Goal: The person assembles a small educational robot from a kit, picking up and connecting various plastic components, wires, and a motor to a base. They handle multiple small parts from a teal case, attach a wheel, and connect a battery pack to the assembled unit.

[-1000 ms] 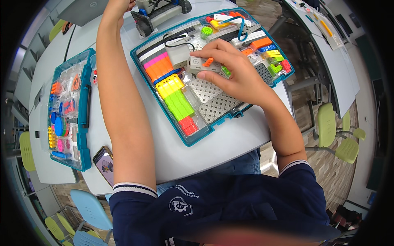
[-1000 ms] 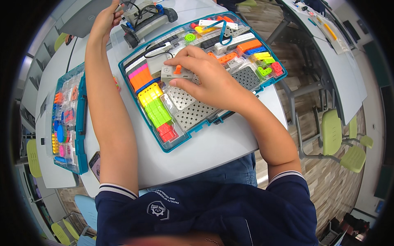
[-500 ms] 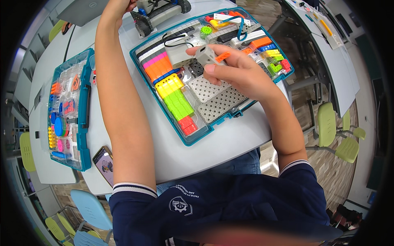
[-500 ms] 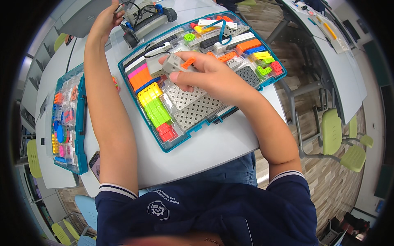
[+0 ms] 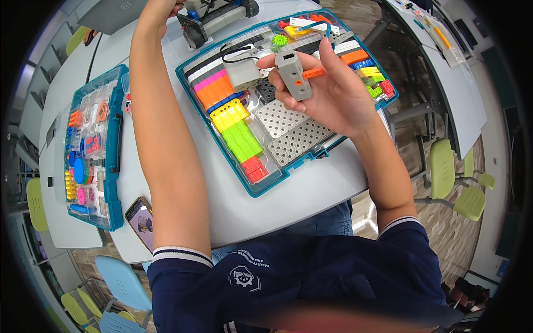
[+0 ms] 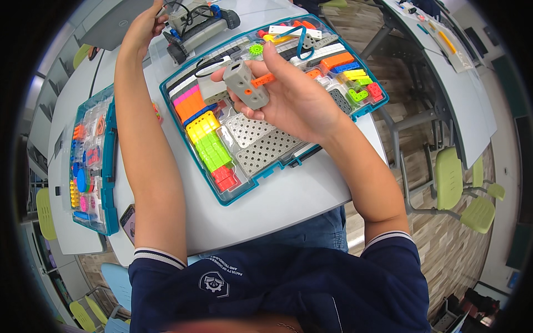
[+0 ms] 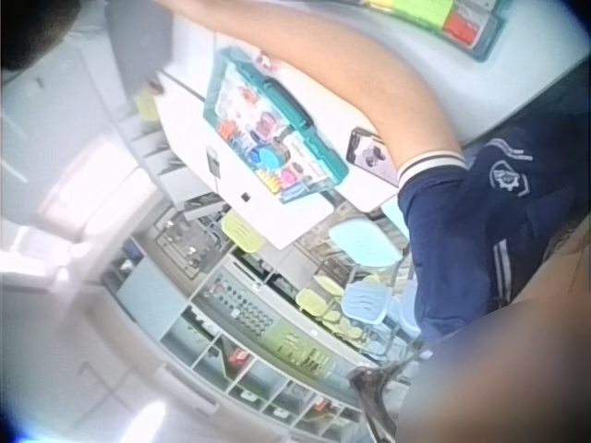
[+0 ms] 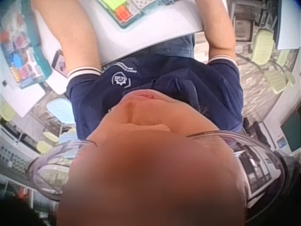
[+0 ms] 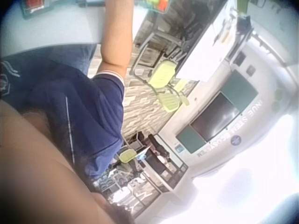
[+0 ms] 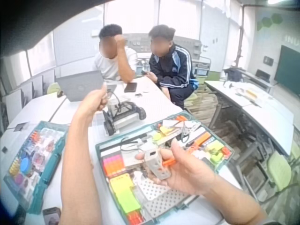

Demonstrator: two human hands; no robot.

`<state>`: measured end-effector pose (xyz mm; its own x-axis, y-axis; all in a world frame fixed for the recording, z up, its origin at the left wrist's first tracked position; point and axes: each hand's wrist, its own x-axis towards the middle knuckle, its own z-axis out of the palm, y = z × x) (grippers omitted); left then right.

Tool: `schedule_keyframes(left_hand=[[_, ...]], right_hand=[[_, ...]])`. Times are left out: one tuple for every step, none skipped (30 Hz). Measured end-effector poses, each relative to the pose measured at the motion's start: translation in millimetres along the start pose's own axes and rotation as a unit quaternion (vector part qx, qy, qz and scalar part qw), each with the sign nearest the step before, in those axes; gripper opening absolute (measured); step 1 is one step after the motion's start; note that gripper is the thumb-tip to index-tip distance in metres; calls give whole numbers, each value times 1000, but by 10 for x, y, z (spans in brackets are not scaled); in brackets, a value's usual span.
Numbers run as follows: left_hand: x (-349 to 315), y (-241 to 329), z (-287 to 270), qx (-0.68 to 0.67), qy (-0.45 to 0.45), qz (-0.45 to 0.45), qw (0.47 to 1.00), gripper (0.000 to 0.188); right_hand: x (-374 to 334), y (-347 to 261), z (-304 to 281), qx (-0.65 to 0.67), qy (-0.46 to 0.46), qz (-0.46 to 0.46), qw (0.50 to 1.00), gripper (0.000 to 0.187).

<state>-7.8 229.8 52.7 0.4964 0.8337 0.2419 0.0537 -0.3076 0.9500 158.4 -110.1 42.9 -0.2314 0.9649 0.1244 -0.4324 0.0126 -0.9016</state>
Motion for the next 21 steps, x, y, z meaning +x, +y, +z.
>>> schedule_keyframes(left_hand=[[-1,-7,13,-13,10,-14,1000,46],[0,-16,21,-26,21,-28,999,46],[1,-28,17,-20,31,-33,999,45],[8,-46,16,-15,42,-37,998,45],[18,-68,12,-10,52,-42,998,45],[31,-92,4,1,54,-35,998,47],[50,-113,-8,12,56,-29,998,49],[66,-137,-22,23,57,-23,998,52],[77,-163,-35,60,65,-11,996,54],[86,-187,-46,97,73,1,993,57],[90,-209,-56,134,80,13,988,60],[91,-230,-60,144,69,21,987,62],[79,-255,-62,154,58,30,986,64],[68,-273,-64,164,47,39,985,66],[79,-280,-48,159,56,28,985,66],[87,-286,-32,153,64,18,986,67],[93,-287,-24,148,73,7,986,67],[99,-285,-19,142,66,-3,988,67],[101,-279,-28,136,59,-12,989,67],[103,-273,-37,131,53,-22,990,67],[104,-271,-40,128,47,-22,990,66]], right_hand=[[-11,1,16,2,19,1,1000,76],[-21,6,30,-3,31,-3,1000,74],[-22,3,32,-11,44,13,999,71],[-28,3,34,-26,51,24,998,69],[-33,8,33,-35,58,31,997,66],[-34,16,29,-31,61,38,997,64],[-36,33,29,-21,63,41,997,61],[-35,46,24,9,67,45,997,59],[-38,53,17,-5,50,43,998,60],[-40,57,11,1,35,42,998,60],[-36,56,5,20,22,43,999,61],[-30,51,1,39,-7,33,999,61],[-5,35,-9,70,-34,24,997,61],[15,20,-11,65,-51,8,997,61],[-9,12,14,80,-20,24,996,66],[-43,4,44,59,20,32,998,71],[-59,-6,67,66,31,26,997,77],[-61,-11,82,36,46,36,998,77],[-55,-15,91,33,30,33,998,77],[-52,-17,96,34,25,34,999,78],[-61,-11,104,33,25,29,999,78]])
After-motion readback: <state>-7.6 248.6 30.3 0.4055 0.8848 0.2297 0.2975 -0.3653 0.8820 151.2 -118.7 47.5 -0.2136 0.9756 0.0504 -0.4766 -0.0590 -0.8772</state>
